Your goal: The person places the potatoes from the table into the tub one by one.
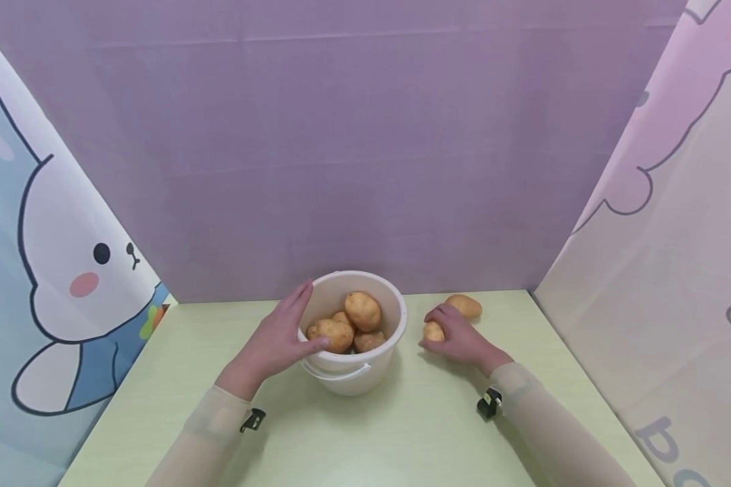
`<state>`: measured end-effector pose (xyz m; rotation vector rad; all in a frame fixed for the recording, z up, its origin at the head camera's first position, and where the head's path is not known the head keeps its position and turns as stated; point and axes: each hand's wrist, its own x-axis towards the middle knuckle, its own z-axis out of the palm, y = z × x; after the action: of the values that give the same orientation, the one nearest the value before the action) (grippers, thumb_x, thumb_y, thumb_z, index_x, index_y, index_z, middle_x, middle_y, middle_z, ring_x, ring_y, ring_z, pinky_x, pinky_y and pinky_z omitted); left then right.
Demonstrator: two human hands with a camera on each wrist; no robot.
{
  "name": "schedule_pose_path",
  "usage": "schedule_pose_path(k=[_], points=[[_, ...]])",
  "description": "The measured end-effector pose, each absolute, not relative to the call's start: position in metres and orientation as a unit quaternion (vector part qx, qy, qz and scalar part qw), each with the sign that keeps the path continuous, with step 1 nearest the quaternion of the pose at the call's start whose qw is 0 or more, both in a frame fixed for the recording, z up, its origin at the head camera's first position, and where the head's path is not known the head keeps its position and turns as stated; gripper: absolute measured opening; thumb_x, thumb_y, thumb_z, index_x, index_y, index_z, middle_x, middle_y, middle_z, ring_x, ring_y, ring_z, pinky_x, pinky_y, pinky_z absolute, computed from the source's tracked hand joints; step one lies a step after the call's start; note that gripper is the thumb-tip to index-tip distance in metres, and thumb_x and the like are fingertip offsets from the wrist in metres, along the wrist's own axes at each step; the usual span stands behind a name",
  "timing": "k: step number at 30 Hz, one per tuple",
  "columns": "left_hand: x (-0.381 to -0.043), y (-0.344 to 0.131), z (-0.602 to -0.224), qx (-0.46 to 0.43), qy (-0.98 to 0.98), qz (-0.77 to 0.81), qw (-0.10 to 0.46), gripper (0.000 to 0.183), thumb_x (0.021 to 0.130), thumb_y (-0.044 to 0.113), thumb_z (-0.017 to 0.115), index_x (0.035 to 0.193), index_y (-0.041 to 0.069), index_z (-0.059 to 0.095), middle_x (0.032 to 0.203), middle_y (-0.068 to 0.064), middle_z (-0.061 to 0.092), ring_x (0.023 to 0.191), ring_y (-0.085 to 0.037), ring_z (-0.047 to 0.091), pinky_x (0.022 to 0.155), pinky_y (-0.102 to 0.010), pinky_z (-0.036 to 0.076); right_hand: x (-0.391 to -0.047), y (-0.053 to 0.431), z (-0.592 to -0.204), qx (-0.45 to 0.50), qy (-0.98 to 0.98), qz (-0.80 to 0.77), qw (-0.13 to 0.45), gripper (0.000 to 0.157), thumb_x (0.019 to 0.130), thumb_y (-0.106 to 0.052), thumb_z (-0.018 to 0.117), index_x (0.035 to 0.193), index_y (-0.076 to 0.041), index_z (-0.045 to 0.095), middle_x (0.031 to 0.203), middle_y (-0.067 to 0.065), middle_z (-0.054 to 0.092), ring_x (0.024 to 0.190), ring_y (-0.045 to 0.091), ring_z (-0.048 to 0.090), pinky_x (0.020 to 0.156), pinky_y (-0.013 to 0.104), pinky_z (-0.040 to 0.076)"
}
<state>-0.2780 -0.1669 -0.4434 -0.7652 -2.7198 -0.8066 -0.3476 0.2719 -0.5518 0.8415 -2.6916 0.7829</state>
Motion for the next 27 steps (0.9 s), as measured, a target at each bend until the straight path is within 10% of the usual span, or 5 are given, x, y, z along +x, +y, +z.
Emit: schedule_pose_path(k=[27], points=[[-0.280, -0.167, -0.445, -0.259, -0.923, -0.267, 0.097, 0.116, 0.095, 0.057, 0.082, 0.175, 0.000, 0.020, 0.182, -0.018, 0.021, 0.164, -0.044, 0.030, 0.126, -0.067, 0.035, -0.331, 0.265, -0.489, 0.318, -0.888, 0.296, 0.153, 0.047, 0.086, -0.039, 0.095, 0.123, -0.019, 0.073, 0.126, -0.001, 0.065, 0.110, 0.018, 0.060, 0.087, 0.040, 0.058]])
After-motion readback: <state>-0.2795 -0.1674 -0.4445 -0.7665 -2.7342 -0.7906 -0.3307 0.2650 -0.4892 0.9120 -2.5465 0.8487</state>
